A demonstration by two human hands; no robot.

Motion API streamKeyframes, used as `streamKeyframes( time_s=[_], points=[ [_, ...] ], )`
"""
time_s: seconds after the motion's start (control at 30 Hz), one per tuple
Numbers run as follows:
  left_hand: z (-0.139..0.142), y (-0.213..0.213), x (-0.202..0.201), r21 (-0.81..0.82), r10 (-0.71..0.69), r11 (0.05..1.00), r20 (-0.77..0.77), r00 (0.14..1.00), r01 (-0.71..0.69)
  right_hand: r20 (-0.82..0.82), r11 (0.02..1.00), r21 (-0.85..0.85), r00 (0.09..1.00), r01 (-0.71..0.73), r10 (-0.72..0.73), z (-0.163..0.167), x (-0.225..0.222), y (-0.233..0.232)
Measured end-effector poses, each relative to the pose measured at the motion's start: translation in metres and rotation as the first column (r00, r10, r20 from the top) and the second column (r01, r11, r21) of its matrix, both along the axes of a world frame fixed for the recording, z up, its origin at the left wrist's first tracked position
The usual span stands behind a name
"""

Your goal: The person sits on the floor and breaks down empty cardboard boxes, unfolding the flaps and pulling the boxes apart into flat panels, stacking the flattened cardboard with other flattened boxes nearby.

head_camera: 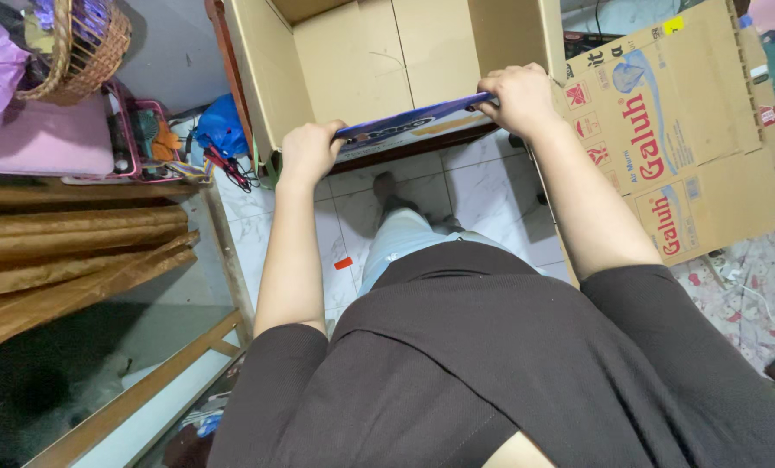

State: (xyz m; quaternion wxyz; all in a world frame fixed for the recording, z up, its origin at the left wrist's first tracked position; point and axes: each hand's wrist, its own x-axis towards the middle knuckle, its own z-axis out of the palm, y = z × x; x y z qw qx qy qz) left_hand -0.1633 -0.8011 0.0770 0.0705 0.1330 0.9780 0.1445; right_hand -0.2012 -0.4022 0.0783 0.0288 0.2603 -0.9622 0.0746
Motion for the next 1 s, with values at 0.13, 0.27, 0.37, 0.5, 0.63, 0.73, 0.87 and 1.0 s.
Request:
streamKeyframes(
  time_s=[0.13, 0.27, 0.37, 0.5, 0.63, 0.73, 0.87, 1.0],
  points=[
    [-0.002, 0.004, -0.005, 0.089, -0.003, 0.996, -0.01, 1.0, 0.004, 0.016, 1.0, -0.003, 1.0, 0.02, -0.02, 0.001, -0.003, -0.004],
    [-0.003, 0.025, -0.011, 0.135, -0.032, 0.991, 0.064, 0.997, 0.023, 0.031, 1.0, 0.022, 0.999, -0.018, 0.017, 0.001, -0.005, -0.021],
    [-0.001, 0.052, -0.014, 0.216, -0.089, 0.972, -0.02, 0.996, 0.092, 0.039, 0.993, -0.077, 0.995, -0.09, 0.093, 0.002, -0.008, -0.039],
    [0.001, 0.087, -0.011, 0.32, -0.159, 0.92, -0.219, 0.963, 0.224, 0.017, 0.962, -0.212, 0.983, -0.173, 0.18, 0.004, -0.005, -0.063],
    [0.005, 0.092, -0.012, 0.31, -0.161, 0.921, -0.247, 0.956, 0.235, 0.009, 0.96, -0.218, 0.983, -0.175, 0.181, 0.011, -0.002, -0.069],
    [0.005, 0.091, -0.012, 0.305, -0.151, 0.931, -0.183, 0.971, 0.202, -0.021, 0.965, -0.18, 0.982, -0.189, 0.188, 0.013, 0.001, -0.069],
    [0.004, 0.092, -0.015, 0.289, -0.152, 0.938, -0.159, 0.976, 0.193, -0.011, 0.964, -0.18, 0.98, -0.196, 0.197, 0.013, 0.001, -0.069],
    [0.005, 0.092, -0.016, 0.268, -0.139, 0.948, -0.135, 0.981, 0.171, -0.012, 0.961, -0.187, 0.979, -0.203, 0.204, 0.013, -0.002, -0.069]
  ],
)
